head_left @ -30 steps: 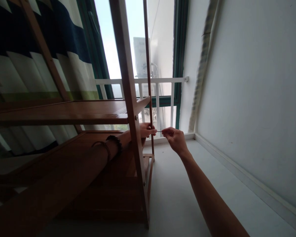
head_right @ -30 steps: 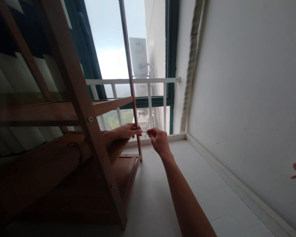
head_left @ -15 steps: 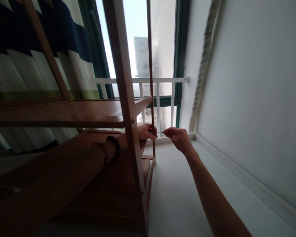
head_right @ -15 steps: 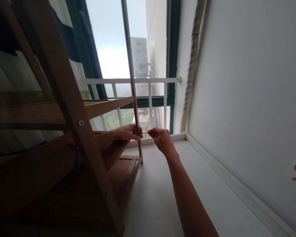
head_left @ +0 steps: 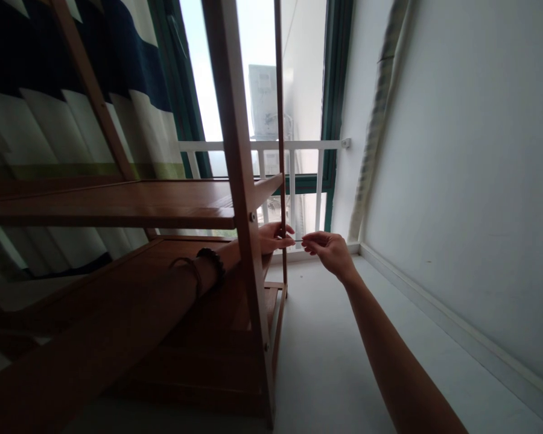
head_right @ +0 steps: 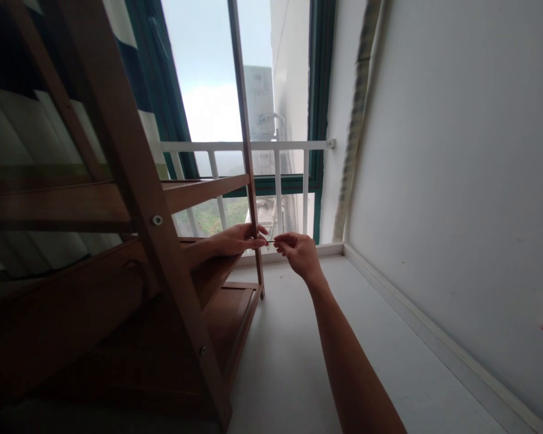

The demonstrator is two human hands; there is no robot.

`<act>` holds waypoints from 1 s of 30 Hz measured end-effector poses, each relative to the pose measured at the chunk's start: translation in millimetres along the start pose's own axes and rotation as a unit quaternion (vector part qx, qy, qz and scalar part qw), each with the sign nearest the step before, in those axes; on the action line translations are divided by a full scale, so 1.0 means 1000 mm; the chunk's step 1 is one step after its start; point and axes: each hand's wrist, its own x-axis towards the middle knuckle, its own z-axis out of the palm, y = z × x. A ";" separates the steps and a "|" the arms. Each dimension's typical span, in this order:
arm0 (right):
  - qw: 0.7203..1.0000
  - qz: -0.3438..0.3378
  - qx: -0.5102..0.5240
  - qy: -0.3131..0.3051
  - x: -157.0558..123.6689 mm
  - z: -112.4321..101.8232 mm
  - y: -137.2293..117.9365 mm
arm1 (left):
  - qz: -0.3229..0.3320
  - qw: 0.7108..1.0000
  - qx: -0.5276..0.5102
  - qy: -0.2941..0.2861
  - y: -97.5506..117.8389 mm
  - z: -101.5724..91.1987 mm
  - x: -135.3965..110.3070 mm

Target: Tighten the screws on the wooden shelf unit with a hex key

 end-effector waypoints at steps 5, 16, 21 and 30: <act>0.972 0.134 0.190 0.009 0.000 0.006 -0.003 | 0.045 0.997 0.035 0.053 -0.002 0.002 0.001; 0.978 0.096 0.184 -0.010 0.002 0.003 0.004 | 0.015 0.996 0.077 0.050 -0.008 0.003 0.010; 0.976 0.035 0.171 -0.127 0.000 -0.015 0.010 | 0.006 0.995 0.073 0.068 -0.013 0.005 0.014; 0.990 -0.035 0.079 -0.107 0.000 -0.022 0.023 | -0.018 0.996 0.071 0.056 -0.001 0.005 0.007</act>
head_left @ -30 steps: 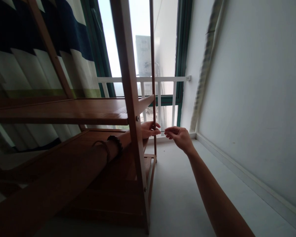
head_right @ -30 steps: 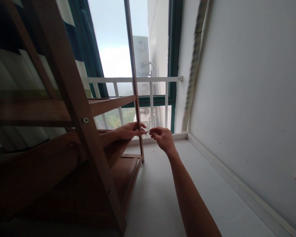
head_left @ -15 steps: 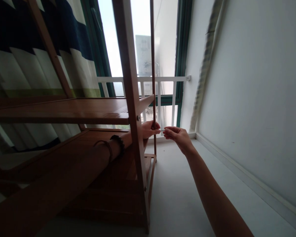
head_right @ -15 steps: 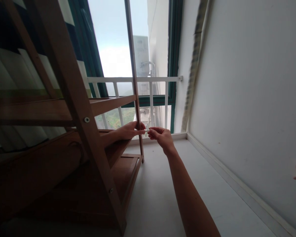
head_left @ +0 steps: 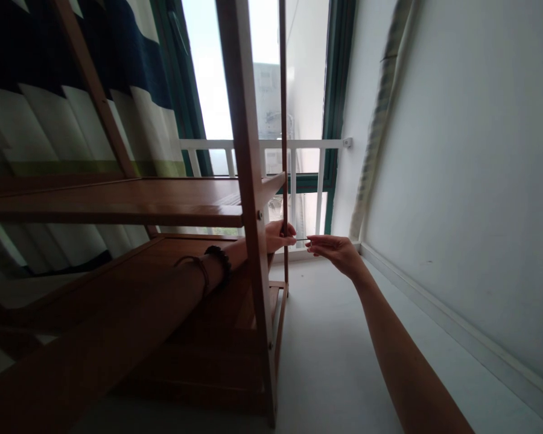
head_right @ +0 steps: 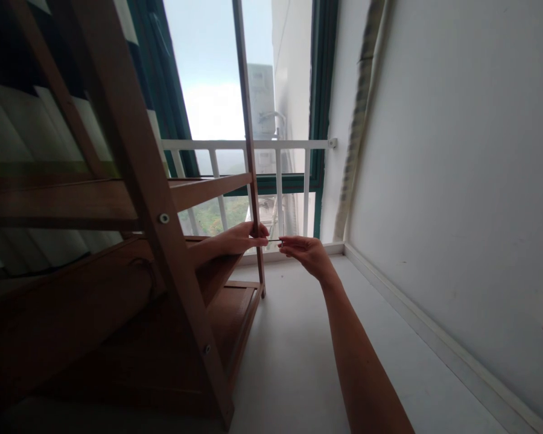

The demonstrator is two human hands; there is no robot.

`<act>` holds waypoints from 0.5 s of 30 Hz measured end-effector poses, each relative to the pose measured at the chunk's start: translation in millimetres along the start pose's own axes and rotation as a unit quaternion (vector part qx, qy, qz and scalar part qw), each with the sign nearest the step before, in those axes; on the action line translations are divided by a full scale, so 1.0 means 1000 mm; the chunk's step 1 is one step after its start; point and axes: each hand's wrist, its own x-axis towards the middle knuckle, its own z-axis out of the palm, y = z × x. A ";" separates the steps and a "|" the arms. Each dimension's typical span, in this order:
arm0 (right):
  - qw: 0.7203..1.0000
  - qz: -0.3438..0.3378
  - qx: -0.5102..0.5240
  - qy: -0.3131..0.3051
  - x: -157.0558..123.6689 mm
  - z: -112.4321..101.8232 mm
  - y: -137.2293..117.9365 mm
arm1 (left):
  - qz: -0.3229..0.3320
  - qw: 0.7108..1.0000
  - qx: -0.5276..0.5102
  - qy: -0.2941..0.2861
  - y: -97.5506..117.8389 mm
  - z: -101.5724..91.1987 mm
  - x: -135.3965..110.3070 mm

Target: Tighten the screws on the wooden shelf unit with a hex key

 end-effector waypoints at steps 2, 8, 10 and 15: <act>1.000 -0.007 -0.018 0.019 0.001 0.002 0.002 | -0.004 1.000 0.003 -0.001 0.002 -0.001 -0.001; 0.998 0.006 -0.026 0.064 0.003 0.017 -0.007 | 0.000 1.000 -0.018 -0.009 0.003 -0.002 -0.003; 0.994 0.049 0.010 0.098 0.004 0.024 -0.009 | 0.009 0.999 -0.047 -0.018 0.004 -0.002 -0.004; 0.955 0.186 0.173 0.155 0.008 0.036 -0.007 | 0.014 0.997 -0.072 -0.023 0.004 -0.002 -0.004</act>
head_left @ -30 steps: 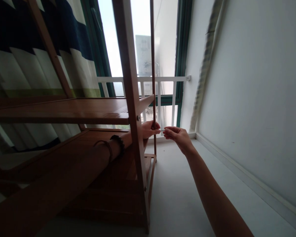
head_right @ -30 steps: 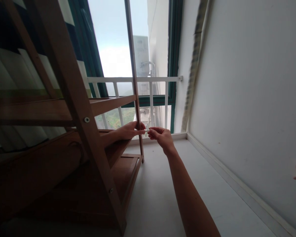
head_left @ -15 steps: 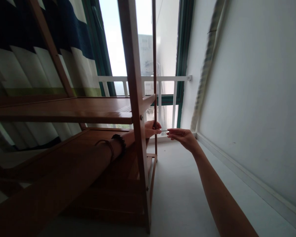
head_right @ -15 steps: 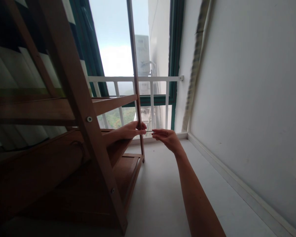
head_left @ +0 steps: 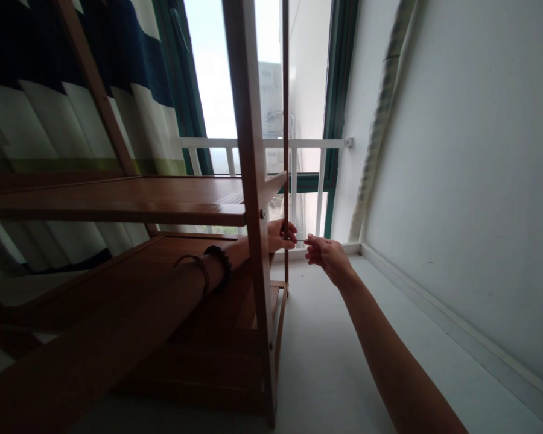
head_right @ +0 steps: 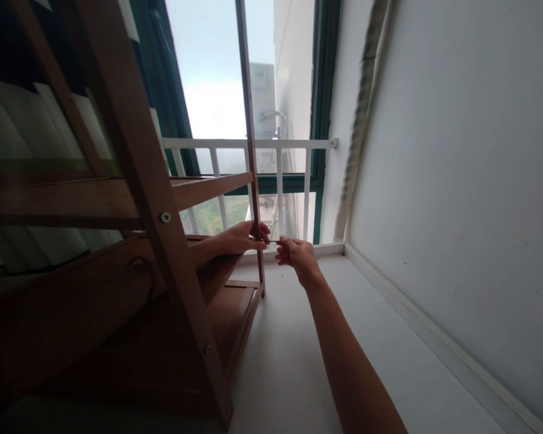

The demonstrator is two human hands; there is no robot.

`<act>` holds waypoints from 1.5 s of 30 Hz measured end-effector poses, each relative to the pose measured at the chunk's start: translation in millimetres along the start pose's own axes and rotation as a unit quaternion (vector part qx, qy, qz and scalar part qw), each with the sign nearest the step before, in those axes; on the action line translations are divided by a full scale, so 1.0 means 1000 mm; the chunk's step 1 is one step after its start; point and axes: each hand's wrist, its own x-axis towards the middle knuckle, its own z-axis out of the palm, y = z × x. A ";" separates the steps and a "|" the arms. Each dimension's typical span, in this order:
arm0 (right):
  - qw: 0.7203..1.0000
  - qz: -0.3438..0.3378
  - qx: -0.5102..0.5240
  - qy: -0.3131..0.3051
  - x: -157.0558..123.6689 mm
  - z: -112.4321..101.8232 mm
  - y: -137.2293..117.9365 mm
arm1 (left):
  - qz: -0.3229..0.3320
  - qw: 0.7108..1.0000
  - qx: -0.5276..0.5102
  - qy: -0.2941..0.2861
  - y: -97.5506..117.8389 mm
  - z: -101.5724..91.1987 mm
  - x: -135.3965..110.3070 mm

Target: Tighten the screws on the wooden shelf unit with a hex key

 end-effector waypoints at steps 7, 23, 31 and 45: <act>0.996 -0.083 -0.017 -0.005 0.005 -0.004 0.010 | -0.011 0.998 0.050 0.024 -0.001 0.002 0.002; 0.996 -0.040 -0.079 -0.027 0.001 -0.001 0.005 | -0.008 0.998 0.056 0.026 -0.004 0.002 0.004; 0.972 -0.133 -0.126 -0.146 -0.005 -0.024 -0.007 | -0.006 0.999 0.034 0.004 -0.006 0.000 0.005; 0.983 -0.134 -0.089 -0.088 0.003 -0.015 0.006 | 0.000 0.999 0.031 0.015 0.000 0.000 0.001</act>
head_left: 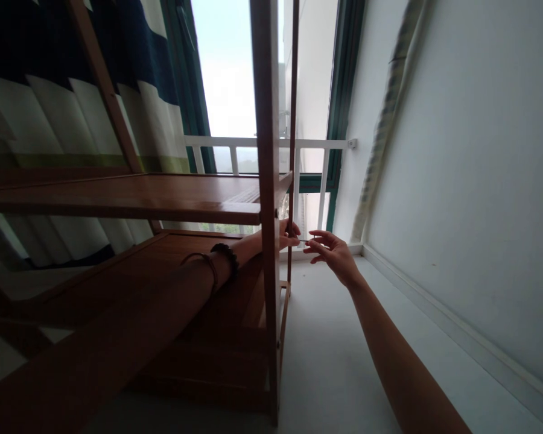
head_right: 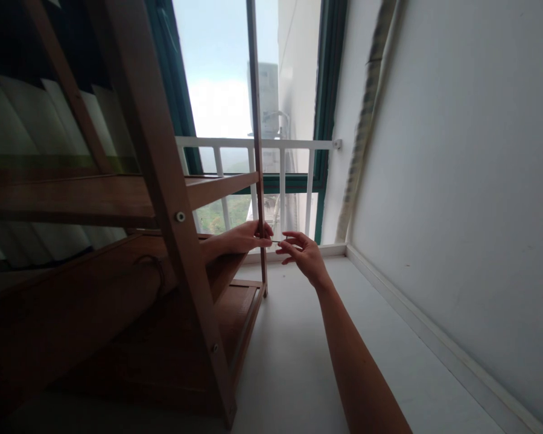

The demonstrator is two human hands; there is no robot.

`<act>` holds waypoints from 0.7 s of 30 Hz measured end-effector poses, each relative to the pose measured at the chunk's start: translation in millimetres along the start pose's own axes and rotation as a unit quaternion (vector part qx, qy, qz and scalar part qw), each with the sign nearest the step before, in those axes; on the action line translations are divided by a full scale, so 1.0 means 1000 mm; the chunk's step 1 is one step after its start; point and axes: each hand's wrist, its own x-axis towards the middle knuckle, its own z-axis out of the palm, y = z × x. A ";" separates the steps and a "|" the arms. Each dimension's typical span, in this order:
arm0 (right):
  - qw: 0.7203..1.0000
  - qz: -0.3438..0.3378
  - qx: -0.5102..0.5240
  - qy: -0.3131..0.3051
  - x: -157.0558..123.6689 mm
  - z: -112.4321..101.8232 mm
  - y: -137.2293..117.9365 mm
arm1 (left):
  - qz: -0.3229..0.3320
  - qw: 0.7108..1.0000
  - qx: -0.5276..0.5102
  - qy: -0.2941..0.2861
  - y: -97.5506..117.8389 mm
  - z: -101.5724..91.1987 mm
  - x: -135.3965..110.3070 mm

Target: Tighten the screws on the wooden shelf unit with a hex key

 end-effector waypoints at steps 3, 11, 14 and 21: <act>0.999 -0.010 -0.034 0.003 -0.001 -0.001 0.002 | -0.003 1.000 0.011 0.002 -0.001 0.000 0.000; 0.987 0.147 0.066 -0.001 0.000 0.013 -0.002 | -0.022 1.000 0.004 -0.007 0.006 -0.001 -0.003; 0.994 0.105 0.009 -0.011 -0.003 0.005 -0.011 | -0.021 1.000 0.004 -0.009 0.005 -0.002 -0.003; 0.997 0.015 -0.029 -0.068 -0.004 -0.012 -0.011 | -0.013 1.000 0.010 -0.013 0.000 0.000 0.000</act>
